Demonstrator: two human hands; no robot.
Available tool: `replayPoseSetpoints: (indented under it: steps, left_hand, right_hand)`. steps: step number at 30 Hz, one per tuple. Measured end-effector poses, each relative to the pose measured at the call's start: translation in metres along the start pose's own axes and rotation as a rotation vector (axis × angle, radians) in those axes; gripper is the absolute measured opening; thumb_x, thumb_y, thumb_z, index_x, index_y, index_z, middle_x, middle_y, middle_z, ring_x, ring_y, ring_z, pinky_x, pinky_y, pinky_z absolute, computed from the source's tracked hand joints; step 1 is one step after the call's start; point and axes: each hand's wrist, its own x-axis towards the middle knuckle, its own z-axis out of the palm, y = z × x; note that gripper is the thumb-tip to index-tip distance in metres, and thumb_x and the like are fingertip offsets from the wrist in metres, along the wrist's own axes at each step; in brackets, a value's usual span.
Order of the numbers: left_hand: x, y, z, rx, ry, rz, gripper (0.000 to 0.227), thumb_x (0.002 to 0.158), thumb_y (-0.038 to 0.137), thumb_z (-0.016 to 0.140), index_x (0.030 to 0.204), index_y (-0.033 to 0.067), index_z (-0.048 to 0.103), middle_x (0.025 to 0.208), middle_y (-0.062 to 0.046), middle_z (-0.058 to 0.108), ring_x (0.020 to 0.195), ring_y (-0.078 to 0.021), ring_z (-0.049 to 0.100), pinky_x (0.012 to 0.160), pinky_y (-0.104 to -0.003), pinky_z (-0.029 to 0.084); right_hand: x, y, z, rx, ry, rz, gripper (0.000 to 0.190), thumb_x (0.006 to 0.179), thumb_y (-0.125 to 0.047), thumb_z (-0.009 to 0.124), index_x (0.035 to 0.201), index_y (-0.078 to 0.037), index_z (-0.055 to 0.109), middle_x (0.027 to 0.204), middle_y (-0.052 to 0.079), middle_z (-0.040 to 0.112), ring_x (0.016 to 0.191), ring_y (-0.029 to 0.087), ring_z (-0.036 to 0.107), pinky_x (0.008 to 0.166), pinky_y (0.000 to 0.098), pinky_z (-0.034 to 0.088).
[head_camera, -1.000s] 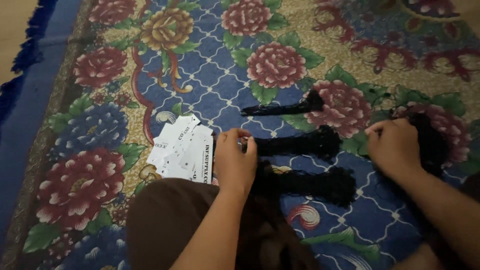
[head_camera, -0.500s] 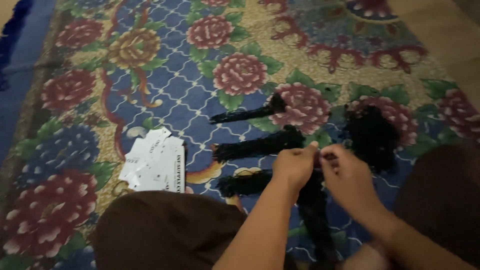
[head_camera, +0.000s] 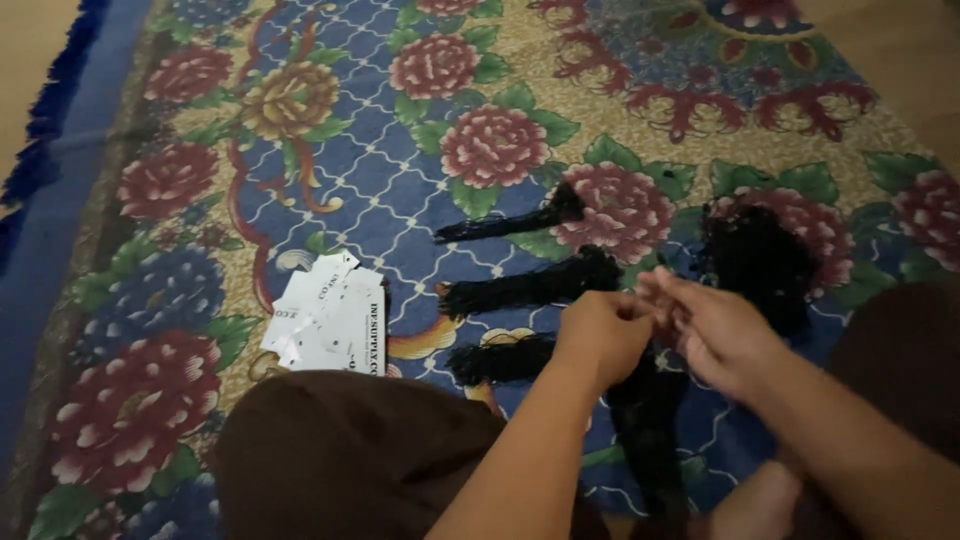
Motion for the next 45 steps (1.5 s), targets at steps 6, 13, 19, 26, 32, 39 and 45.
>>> replayPoseSetpoints:
  steps: [6, 13, 19, 26, 32, 39, 45]
  left_hand:
    - [-0.016, -0.023, -0.036, 0.129, 0.136, 0.029, 0.021, 0.089, 0.029, 0.069, 0.103, 0.0191, 0.082, 0.094, -0.004, 0.078, 0.085, -0.0220, 0.072, 0.084, -0.034, 0.059]
    - [-0.034, -0.030, -0.087, 0.124, 0.236, 0.006, 0.020, 0.091, 0.026, 0.069, 0.105, 0.0176, 0.082, 0.097, -0.005, 0.078, 0.085, -0.0202, 0.072, 0.083, -0.033, 0.058]
    - [-0.039, -0.056, -0.100, 0.145, 0.352, 0.012, 0.020, 0.091, 0.028, 0.068, 0.104, 0.0185, 0.082, 0.084, 0.000, 0.077, 0.074, -0.0151, 0.068, 0.073, -0.030, 0.054]
    - [-0.041, -0.079, -0.091, 0.159, 0.516, 0.208, 0.028, 0.080, 0.024, 0.075, 0.107, 0.0158, 0.077, 0.106, -0.006, 0.075, 0.096, -0.0256, 0.071, 0.088, -0.037, 0.055]
    - [-0.064, -0.029, -0.072, 0.066, 0.255, 0.248, 0.043, 0.080, 0.017, 0.081, 0.122, 0.0148, 0.074, 0.120, -0.018, 0.071, 0.120, -0.0419, 0.064, 0.105, -0.050, 0.050]
    - [-0.054, -0.029, -0.069, 0.159, 0.214, 0.162, 0.022, 0.093, 0.028, 0.071, 0.114, 0.0247, 0.078, 0.106, -0.005, 0.079, 0.109, -0.0311, 0.073, 0.093, -0.044, 0.059]
    - [-0.072, -0.013, -0.085, 0.116, 0.210, 0.153, 0.018, 0.097, 0.027, 0.068, 0.111, 0.0254, 0.080, 0.104, -0.005, 0.080, 0.104, -0.0311, 0.074, 0.090, -0.044, 0.060]
  right_hand:
    - [0.083, 0.017, -0.066, 0.149, -0.032, -0.014, 0.033, 0.104, -0.028, 0.059, 0.132, -0.010, 0.063, 0.114, 0.001, 0.059, 0.081, 0.007, 0.041, 0.069, 0.0184, 0.036]
    - [0.070, 0.014, -0.060, 0.156, -0.033, 0.014, 0.023, 0.102, -0.018, 0.065, 0.120, -0.005, 0.067, 0.100, 0.000, 0.060, 0.081, 0.004, 0.053, 0.075, 0.0142, 0.049]
    - [0.024, -0.008, -0.021, 0.133, 0.124, 0.045, 0.033, 0.098, -0.017, 0.067, 0.127, -0.002, 0.064, 0.114, 0.004, 0.066, 0.099, 0.007, 0.062, 0.093, 0.0136, 0.055]
    - [0.003, -0.001, 0.000, -0.057, 0.026, -0.035, 0.027, 0.096, -0.008, 0.068, 0.122, 0.001, 0.069, 0.107, 0.010, 0.069, 0.088, 0.013, 0.060, 0.079, 0.0209, 0.050]
    - [-0.026, 0.003, 0.049, -0.254, 0.054, -0.119, 0.034, 0.088, -0.014, 0.079, 0.119, -0.001, 0.076, 0.091, 0.020, 0.073, 0.077, 0.022, 0.073, 0.077, 0.0292, 0.060]
    - [-0.041, -0.009, 0.060, -0.442, -0.040, -0.184, 0.027, 0.085, -0.019, 0.082, 0.109, -0.006, 0.083, 0.085, 0.019, 0.079, 0.076, 0.022, 0.075, 0.071, 0.0285, 0.060]
    - [-0.042, -0.009, 0.053, -0.604, -0.016, -0.218, 0.029, 0.081, -0.023, 0.084, 0.106, -0.009, 0.085, 0.083, 0.017, 0.078, 0.074, 0.021, 0.070, 0.070, 0.0330, 0.060]
